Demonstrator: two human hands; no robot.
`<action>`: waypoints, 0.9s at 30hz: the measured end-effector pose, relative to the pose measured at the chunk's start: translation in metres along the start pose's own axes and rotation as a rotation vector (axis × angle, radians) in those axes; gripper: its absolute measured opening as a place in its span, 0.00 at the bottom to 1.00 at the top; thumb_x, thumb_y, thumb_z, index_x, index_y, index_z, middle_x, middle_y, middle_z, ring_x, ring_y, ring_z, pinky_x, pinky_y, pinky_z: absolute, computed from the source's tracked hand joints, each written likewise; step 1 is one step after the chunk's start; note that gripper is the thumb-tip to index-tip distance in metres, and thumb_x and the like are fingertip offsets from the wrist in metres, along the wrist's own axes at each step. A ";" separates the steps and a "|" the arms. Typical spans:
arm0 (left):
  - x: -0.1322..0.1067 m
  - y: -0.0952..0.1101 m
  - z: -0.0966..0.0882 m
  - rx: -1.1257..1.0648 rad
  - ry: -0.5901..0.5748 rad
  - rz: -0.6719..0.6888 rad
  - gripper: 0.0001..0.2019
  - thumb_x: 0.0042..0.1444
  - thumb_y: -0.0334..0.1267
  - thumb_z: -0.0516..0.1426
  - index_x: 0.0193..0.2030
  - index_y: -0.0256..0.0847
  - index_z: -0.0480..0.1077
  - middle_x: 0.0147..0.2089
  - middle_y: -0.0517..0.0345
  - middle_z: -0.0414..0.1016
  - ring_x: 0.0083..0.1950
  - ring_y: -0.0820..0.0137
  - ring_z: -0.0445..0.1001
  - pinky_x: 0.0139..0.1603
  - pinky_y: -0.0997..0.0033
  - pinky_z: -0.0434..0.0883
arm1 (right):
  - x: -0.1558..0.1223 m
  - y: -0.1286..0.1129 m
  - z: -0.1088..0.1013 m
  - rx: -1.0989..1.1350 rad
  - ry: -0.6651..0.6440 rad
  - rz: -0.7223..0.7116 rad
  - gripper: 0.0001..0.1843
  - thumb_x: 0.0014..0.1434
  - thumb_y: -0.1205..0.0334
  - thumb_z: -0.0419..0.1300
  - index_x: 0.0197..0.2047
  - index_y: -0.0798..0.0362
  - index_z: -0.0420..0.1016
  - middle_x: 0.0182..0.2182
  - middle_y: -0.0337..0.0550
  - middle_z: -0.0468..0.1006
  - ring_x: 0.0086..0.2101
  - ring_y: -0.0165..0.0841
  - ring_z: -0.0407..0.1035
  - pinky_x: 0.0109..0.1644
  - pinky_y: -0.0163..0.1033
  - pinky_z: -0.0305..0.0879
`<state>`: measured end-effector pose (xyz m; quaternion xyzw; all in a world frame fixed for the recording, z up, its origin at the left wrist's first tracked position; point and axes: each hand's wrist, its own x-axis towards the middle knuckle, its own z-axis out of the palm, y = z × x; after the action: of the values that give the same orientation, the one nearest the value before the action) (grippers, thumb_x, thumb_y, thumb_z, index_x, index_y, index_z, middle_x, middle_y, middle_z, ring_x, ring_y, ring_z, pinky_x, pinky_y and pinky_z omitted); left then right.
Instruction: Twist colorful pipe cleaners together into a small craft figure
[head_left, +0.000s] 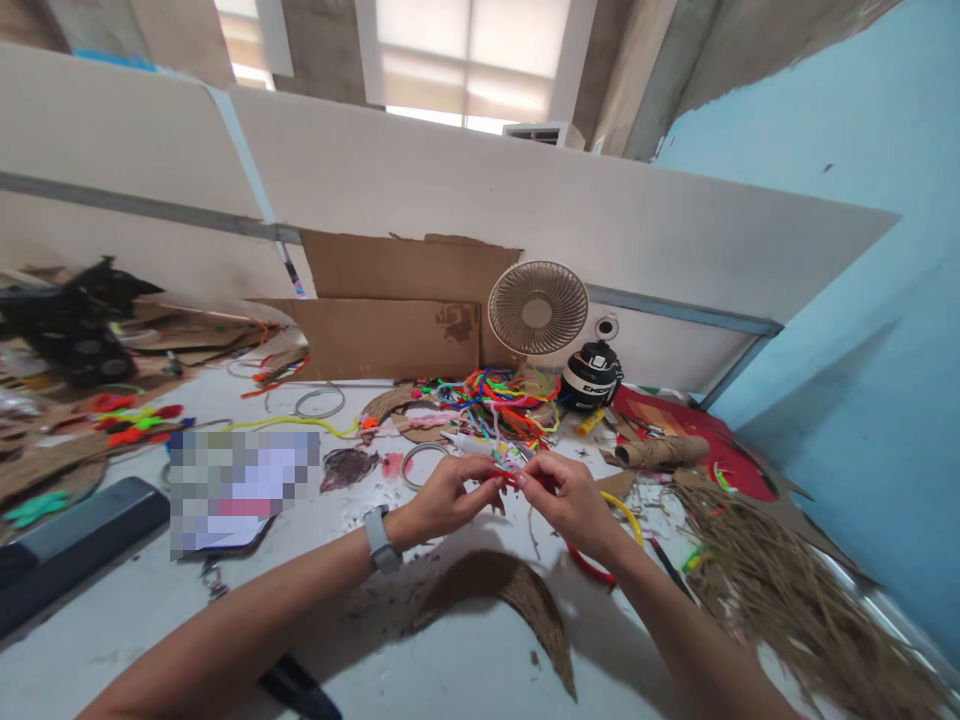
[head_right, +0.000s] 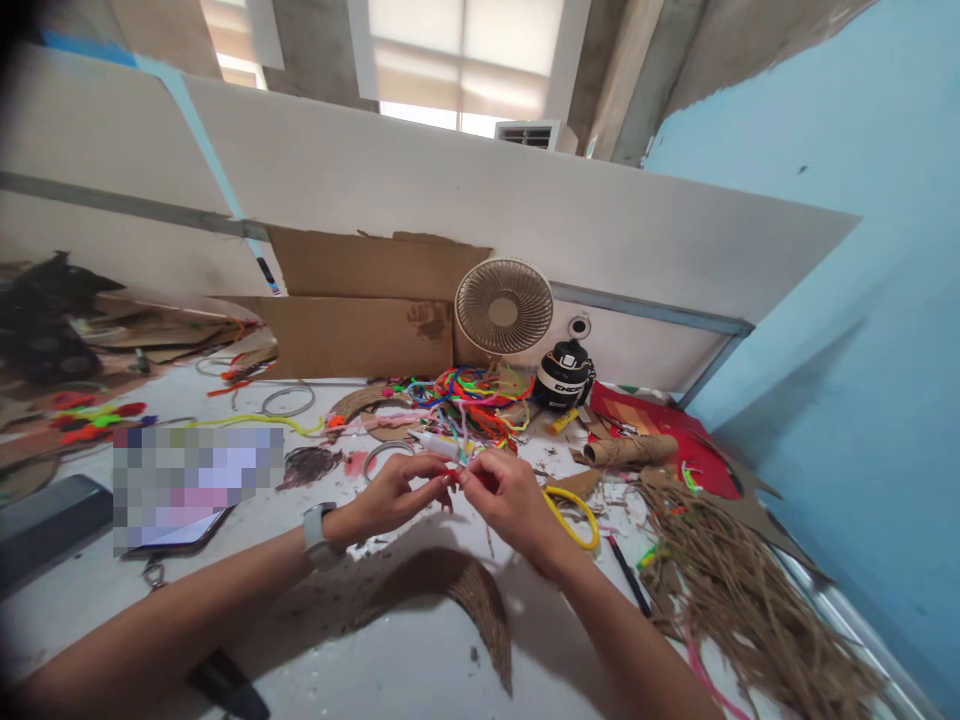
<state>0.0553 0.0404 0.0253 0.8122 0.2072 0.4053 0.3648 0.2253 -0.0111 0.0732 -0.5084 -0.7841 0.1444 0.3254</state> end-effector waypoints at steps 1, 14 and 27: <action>0.000 -0.001 0.002 -0.037 0.034 -0.034 0.15 0.58 0.40 0.50 0.28 0.33 0.72 0.25 0.54 0.74 0.27 0.74 0.71 0.30 0.77 0.66 | -0.001 -0.002 0.002 -0.015 0.002 -0.016 0.12 0.58 0.62 0.53 0.24 0.55 0.67 0.22 0.38 0.67 0.25 0.27 0.60 0.28 0.32 0.55; 0.005 -0.008 -0.007 -0.253 -0.116 -0.241 0.25 0.61 0.48 0.41 0.23 0.34 0.66 0.24 0.56 0.69 0.29 0.73 0.68 0.34 0.75 0.65 | -0.001 0.006 -0.006 -0.364 -0.067 -0.219 0.12 0.62 0.62 0.48 0.30 0.55 0.68 0.28 0.45 0.70 0.31 0.32 0.63 0.35 0.35 0.58; 0.001 -0.014 -0.001 -0.381 -0.280 -0.321 0.25 0.58 0.55 0.42 0.23 0.35 0.61 0.20 0.62 0.61 0.22 0.77 0.60 0.25 0.76 0.60 | -0.005 0.002 -0.001 -0.400 -0.130 -0.291 0.09 0.62 0.65 0.48 0.34 0.55 0.68 0.30 0.45 0.71 0.33 0.33 0.64 0.36 0.36 0.60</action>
<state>0.0545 0.0508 0.0156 0.7340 0.2008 0.2577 0.5953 0.2283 -0.0150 0.0710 -0.4340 -0.8813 -0.0294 0.1847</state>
